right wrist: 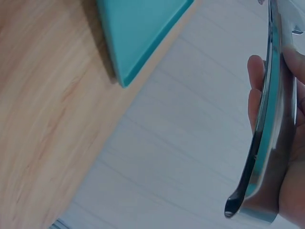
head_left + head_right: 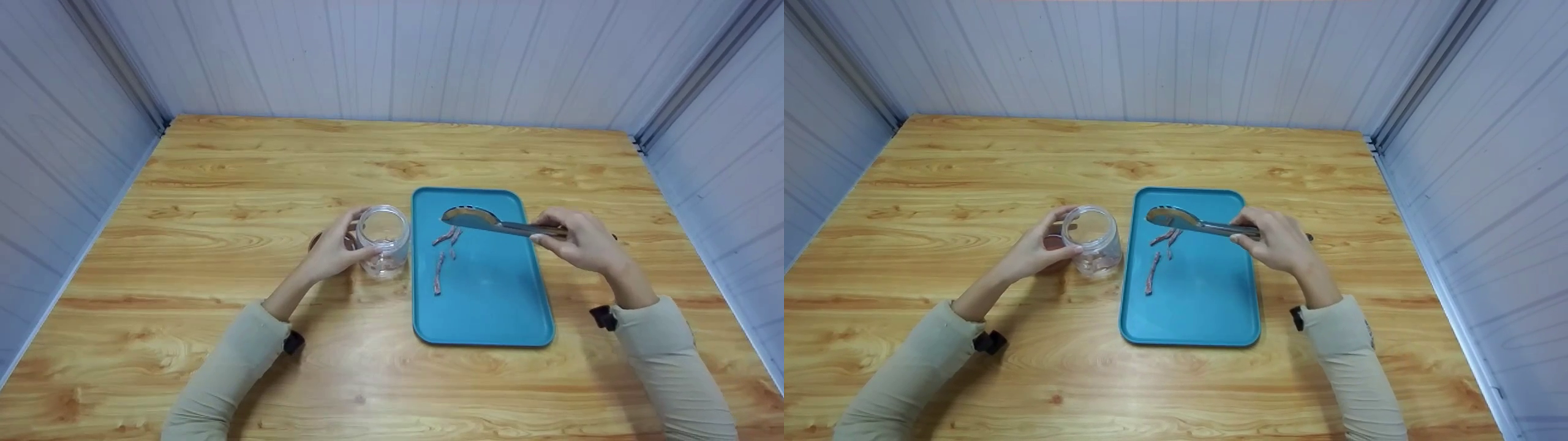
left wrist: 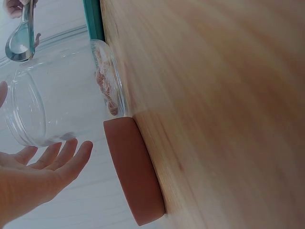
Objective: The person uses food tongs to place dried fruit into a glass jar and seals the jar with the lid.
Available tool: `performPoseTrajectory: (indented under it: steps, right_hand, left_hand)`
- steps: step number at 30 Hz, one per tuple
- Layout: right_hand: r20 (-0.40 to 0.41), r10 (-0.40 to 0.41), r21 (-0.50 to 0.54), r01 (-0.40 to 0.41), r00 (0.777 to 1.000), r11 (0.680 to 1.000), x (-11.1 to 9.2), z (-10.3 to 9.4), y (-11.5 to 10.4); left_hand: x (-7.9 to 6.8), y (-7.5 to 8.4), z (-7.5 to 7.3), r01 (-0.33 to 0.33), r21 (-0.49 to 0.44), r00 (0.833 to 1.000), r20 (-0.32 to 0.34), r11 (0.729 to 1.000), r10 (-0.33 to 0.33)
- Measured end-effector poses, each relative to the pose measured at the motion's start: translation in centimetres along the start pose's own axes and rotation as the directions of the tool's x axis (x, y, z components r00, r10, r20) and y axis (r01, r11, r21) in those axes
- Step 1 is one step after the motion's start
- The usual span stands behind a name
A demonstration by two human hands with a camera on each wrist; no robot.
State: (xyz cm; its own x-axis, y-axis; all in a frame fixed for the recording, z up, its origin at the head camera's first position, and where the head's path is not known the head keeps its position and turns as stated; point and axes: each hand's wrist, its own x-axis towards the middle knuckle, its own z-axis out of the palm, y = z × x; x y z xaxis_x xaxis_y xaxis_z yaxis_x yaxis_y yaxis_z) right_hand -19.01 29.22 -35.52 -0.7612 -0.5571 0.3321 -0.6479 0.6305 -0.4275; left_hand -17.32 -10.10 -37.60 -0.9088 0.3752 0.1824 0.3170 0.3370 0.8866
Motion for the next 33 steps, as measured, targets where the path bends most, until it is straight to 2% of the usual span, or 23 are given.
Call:
performPoseTrajectory:
  steps: [20,33]
  right_hand:
    - [-0.043,-0.151,0.014,0.152,0.988,0.988,3.5,0.6,-2.8]
    - [-0.038,-0.222,0.058,0.224,0.974,0.973,5.6,2.3,-4.1]
  left_hand:
    - [0.0,0.3,-0.1,0.001,0.003,1.0,0.006,1.0,-0.001]
    - [0.0,0.3,-0.1,0.006,0.006,1.0,0.001,1.0,-0.006]
